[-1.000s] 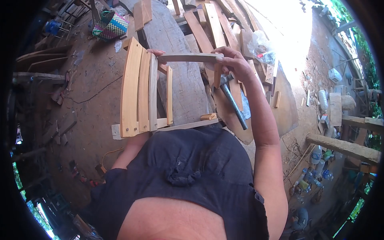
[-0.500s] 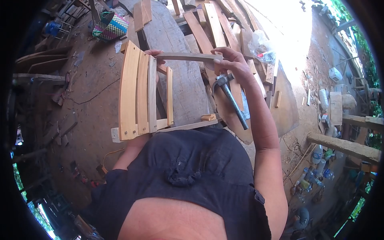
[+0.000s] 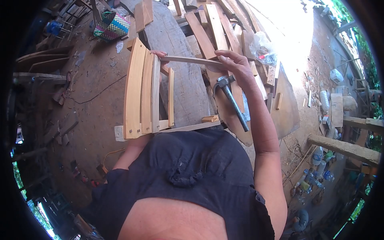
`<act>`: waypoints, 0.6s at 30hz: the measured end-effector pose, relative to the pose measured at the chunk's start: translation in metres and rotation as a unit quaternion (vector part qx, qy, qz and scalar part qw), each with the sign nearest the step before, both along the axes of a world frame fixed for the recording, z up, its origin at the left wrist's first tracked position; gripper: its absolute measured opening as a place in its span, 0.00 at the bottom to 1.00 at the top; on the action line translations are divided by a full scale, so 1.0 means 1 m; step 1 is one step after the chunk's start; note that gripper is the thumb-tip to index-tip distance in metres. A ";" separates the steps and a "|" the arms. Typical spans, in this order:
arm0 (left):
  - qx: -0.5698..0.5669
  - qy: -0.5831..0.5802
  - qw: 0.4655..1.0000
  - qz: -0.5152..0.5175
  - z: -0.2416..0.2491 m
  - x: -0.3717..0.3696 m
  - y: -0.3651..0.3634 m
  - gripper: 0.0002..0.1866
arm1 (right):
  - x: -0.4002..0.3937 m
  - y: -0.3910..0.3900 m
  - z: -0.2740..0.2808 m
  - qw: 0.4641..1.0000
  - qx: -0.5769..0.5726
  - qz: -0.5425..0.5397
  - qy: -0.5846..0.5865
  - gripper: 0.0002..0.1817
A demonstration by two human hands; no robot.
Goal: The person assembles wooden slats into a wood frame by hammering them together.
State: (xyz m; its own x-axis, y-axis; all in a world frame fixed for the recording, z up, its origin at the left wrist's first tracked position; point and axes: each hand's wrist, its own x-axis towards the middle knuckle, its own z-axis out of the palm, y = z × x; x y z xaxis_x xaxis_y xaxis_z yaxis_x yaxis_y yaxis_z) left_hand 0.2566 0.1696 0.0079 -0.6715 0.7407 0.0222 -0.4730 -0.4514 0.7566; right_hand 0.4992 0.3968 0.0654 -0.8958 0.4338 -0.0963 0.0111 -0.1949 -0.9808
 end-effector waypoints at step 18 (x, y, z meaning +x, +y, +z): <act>0.022 0.002 0.981 0.194 0.005 0.056 0.037 0.25 | -0.012 -0.009 -0.007 0.992 0.063 -0.024 0.109 0.19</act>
State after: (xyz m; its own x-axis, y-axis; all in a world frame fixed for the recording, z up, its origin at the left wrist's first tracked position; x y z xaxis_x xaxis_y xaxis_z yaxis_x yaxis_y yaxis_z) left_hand 0.3121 0.2065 0.0126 -0.9020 0.4286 0.0515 -0.2572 -0.6295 0.7332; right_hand 0.4870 0.3882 0.0588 -0.8669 0.4735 0.1558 -0.2110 -0.0654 -0.9753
